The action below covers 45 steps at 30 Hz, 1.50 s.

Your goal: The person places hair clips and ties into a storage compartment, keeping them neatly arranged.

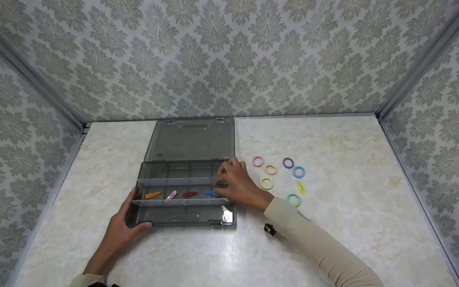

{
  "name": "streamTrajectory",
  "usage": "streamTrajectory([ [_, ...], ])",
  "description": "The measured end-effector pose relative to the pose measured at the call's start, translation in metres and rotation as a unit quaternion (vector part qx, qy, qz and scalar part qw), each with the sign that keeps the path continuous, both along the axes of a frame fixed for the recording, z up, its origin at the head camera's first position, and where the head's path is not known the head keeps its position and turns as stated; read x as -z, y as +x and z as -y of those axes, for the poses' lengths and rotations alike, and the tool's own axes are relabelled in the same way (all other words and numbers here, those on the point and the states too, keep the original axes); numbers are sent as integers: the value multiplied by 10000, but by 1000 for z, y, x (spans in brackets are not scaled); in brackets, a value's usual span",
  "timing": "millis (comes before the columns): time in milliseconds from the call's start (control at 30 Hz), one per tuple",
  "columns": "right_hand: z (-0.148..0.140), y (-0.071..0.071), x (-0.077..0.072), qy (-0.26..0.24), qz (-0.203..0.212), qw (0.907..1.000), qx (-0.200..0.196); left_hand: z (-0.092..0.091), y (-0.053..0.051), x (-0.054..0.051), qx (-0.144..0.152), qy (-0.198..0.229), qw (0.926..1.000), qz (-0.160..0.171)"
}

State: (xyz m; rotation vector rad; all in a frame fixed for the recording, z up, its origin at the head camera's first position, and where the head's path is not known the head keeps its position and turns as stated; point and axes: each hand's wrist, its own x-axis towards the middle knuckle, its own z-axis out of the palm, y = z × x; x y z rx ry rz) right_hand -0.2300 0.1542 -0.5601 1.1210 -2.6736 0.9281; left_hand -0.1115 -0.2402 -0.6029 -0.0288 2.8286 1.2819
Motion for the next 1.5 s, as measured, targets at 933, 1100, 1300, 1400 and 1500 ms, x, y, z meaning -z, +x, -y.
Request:
streamTrajectory([
  [933,-88,10,10,-1647,299,9804,1036,0,-3,0,64,-6,9999,-80],
  [1100,-110,18,16,-1747,446,9747,1318,-1,-2,1,38,-8,10000,10],
  [1300,-135,28,20,-1839,492,9637,1873,0,-2,3,69,-34,9999,-112],
  [1400,-147,34,20,-1839,665,9543,2259,0,-2,3,79,-53,9998,-149],
  [1500,-159,40,22,-1798,886,9453,2573,1,-2,3,73,-50,9998,-170],
])
